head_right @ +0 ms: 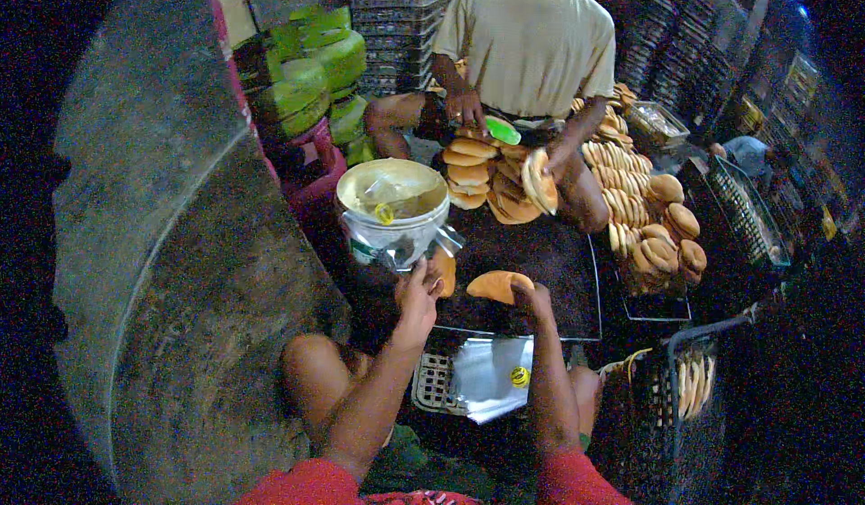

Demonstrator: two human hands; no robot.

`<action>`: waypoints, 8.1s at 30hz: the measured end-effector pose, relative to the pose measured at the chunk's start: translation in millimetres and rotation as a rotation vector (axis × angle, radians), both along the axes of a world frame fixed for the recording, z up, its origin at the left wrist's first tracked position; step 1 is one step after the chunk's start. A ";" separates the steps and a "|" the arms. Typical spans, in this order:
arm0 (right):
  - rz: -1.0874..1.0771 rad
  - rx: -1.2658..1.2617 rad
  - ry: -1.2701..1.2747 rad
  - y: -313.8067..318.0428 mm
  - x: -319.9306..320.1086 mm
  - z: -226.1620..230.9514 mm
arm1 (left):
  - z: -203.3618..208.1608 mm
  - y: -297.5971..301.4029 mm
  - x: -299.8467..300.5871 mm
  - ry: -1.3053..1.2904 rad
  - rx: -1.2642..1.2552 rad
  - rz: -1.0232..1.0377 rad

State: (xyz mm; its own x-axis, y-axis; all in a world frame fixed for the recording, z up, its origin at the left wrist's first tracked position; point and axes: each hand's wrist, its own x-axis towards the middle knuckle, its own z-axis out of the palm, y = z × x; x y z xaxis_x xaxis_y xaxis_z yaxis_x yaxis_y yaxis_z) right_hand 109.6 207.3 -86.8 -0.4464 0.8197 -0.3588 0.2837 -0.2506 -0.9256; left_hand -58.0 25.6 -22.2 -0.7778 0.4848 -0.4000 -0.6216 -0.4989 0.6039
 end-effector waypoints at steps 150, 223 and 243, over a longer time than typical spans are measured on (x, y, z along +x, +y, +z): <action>-0.408 0.682 -0.920 129.5 521.8 118.7 | -73.8 -46.1 86.8 1.853 -1.190 -0.852; -0.027 0.345 0.504 -161.0 17.8 82.4 | 9.7 -37.7 56.3 0.567 -0.215 -0.398; -0.083 -0.230 0.509 -165.1 35.0 56.0 | 24.3 -34.0 76.9 0.425 0.017 -0.193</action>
State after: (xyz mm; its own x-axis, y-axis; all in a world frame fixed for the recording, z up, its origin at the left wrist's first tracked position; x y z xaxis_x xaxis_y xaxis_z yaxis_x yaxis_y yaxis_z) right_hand 144.5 42.1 -30.8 -0.5470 0.7856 -0.2890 -0.2132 -0.4646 -0.8594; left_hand 18.8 -8.4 2.1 -0.7660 0.6404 -0.0561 -0.4033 -0.4108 0.8177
